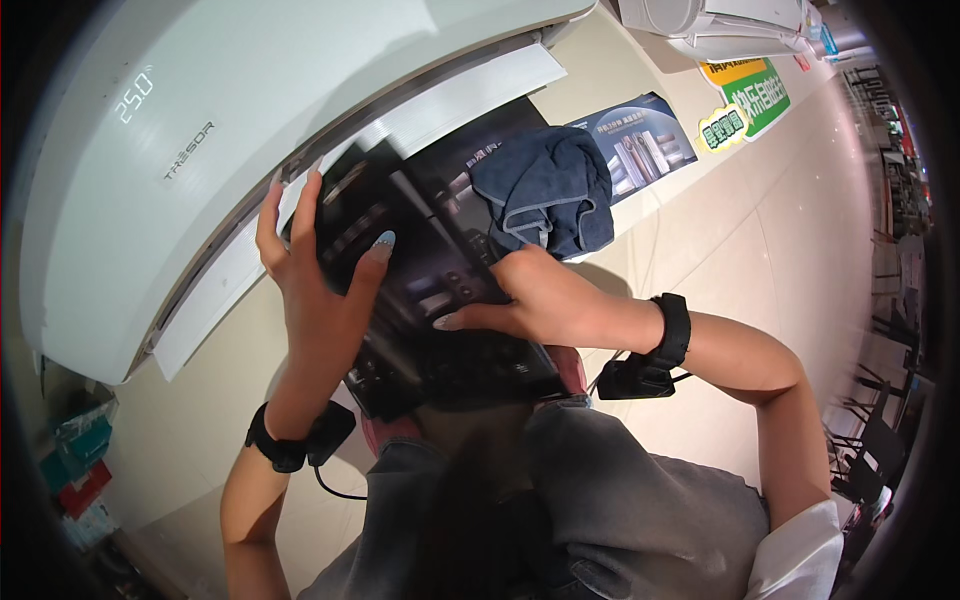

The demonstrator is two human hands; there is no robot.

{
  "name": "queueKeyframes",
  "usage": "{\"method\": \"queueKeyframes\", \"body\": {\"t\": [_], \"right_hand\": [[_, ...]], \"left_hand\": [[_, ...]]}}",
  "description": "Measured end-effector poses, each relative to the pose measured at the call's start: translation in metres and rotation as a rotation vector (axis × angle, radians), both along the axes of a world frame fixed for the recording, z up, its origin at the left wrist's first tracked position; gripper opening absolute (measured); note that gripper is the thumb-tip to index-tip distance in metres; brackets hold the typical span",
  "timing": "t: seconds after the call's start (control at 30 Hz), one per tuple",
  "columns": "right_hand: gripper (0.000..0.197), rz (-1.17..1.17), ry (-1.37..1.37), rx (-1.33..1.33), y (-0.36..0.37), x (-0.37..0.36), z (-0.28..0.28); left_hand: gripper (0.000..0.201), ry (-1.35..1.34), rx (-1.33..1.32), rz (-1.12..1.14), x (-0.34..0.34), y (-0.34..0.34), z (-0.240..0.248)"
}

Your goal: The person wipes the surfaces of several brochures and a wall-mounted air conditioner unit using a dark cloth. They handle the brochures one at a time, wiping both sides, then stack them and wipe the appliance surface.

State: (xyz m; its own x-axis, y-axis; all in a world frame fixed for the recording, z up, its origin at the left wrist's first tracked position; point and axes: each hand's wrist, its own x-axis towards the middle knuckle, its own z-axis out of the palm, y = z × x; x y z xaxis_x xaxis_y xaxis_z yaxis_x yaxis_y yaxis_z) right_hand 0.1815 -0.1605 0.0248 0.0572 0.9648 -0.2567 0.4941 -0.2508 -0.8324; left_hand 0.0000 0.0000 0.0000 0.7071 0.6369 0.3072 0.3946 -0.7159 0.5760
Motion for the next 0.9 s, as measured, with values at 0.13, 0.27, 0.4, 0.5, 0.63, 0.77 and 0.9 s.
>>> {"method": "queueKeyframes", "body": {"t": [0.13, 0.27, 0.4, 0.5, 0.63, 0.77, 0.9], "right_hand": [[0.054, 0.009, 0.189, -0.027, 0.007, -0.006, 0.01], [0.058, -0.066, 0.444, -0.126, 0.007, -0.009, 0.019], [0.059, -0.164, 0.502, 0.014, 0.003, -0.003, -0.002], [0.056, -0.22, 0.409, 0.009, 0.0, 0.01, -0.003], [0.049, -0.329, 0.114, 0.05, -0.02, 0.055, -0.031], [0.051, -0.606, 0.218, 0.007, -0.038, 0.09, -0.065], [0.054, -0.695, 0.113, -0.051, -0.05, 0.112, -0.088]], "left_hand": [[0.061, -0.096, -0.288, -0.071, 0.007, 0.012, 0.007], [0.044, -0.209, -0.68, 0.03, 0.006, 0.011, 0.008], [0.047, -0.288, -0.813, 0.129, 0.005, 0.015, 0.005], [0.048, -0.33, -0.852, 0.113, -0.007, 0.026, 0.004], [0.048, -0.334, -0.958, 0.062, -0.028, 0.045, 0.016], [0.049, -0.059, -1.117, 0.164, -0.062, 0.056, -0.005], [0.041, 0.024, -1.334, 0.255, -0.084, 0.056, -0.04]]}}
